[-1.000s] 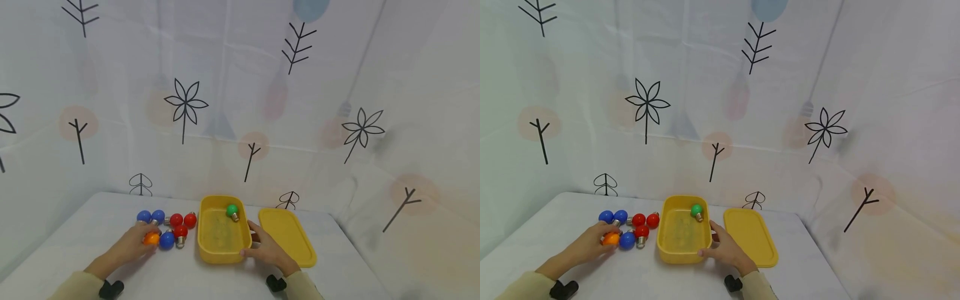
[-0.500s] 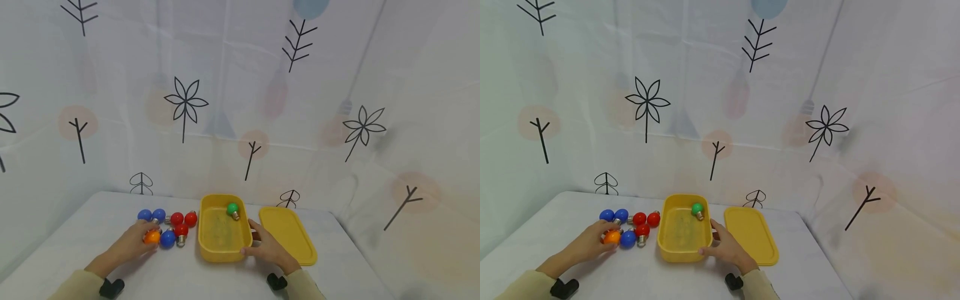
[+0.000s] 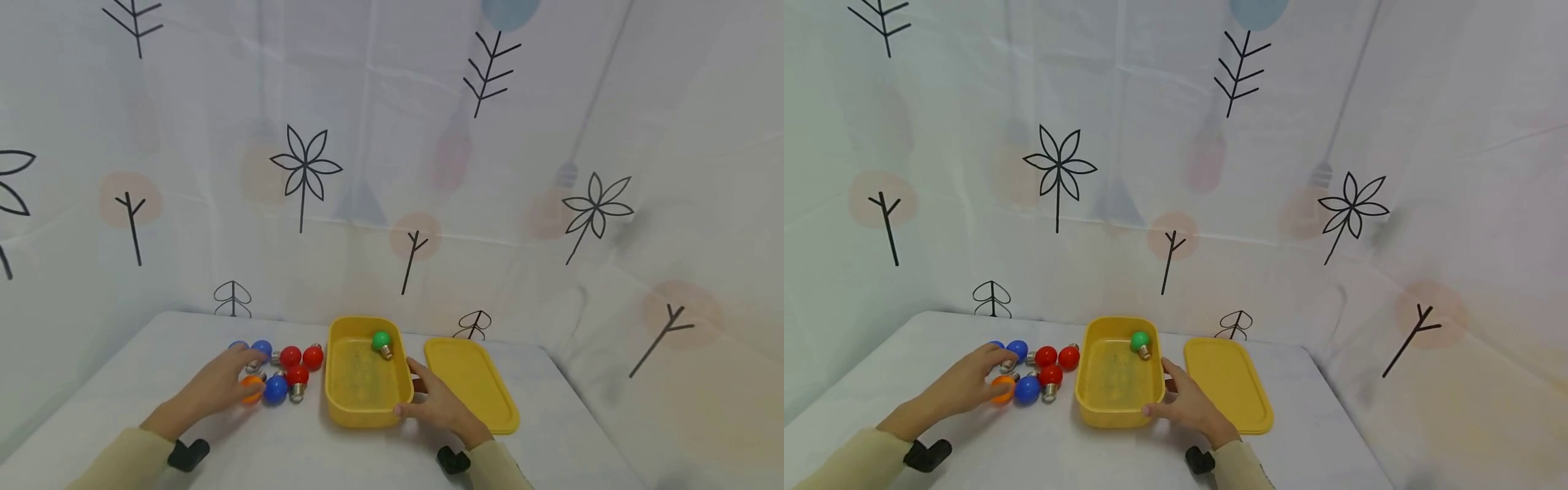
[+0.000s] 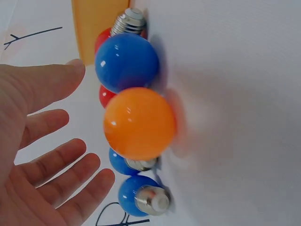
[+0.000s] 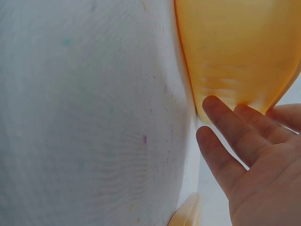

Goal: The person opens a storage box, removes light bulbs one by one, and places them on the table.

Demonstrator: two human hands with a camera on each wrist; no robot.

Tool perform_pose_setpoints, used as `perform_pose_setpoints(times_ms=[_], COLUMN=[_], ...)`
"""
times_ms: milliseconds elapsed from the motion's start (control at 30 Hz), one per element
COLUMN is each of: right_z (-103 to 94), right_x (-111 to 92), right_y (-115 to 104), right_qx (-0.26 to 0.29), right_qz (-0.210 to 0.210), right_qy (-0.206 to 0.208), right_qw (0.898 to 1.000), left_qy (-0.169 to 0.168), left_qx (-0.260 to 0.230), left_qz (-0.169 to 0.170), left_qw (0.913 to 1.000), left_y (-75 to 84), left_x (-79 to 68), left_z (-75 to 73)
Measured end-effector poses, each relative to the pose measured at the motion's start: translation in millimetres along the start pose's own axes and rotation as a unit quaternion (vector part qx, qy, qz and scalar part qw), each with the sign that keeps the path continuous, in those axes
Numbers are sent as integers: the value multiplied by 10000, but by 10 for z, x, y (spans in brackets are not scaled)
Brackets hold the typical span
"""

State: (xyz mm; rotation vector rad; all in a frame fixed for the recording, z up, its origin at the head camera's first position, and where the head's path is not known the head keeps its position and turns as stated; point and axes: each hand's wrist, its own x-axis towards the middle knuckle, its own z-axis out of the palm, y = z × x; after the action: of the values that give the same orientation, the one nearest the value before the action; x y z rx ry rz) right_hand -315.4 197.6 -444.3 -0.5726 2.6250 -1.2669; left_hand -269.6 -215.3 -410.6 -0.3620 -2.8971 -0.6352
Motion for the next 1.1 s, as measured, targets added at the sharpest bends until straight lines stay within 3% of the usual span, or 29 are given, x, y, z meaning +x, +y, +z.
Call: perform_pose_setpoints(times_ms=[333, 567, 800, 1000, 1100], right_z=[15, 8, -4, -12, -8], right_x=[3, -3, 7, 9, 10], right_y=[9, 6, -4, 10, 19], right_qx=[51, 39, 40, 123, 168], right_qz=[104, -4, 13, -90, -70], right_qy=[-43, -22, -50, -78, -106], right_qw=[9999, 10000, 10000, 9999, 9998], left_qy=[218, 59, 15, 213, 193], left_qx=[-476, -586, -681, -590, -641], left_qz=[342, 371, 882, 1529, 1680], left_qw=[9980, 9976, 9938, 9862, 9835], left_y=[266, 550, 817, 1045, 1135], left_x=[211, 428, 617, 801, 896], left_z=[36, 96, 140, 156, 193])
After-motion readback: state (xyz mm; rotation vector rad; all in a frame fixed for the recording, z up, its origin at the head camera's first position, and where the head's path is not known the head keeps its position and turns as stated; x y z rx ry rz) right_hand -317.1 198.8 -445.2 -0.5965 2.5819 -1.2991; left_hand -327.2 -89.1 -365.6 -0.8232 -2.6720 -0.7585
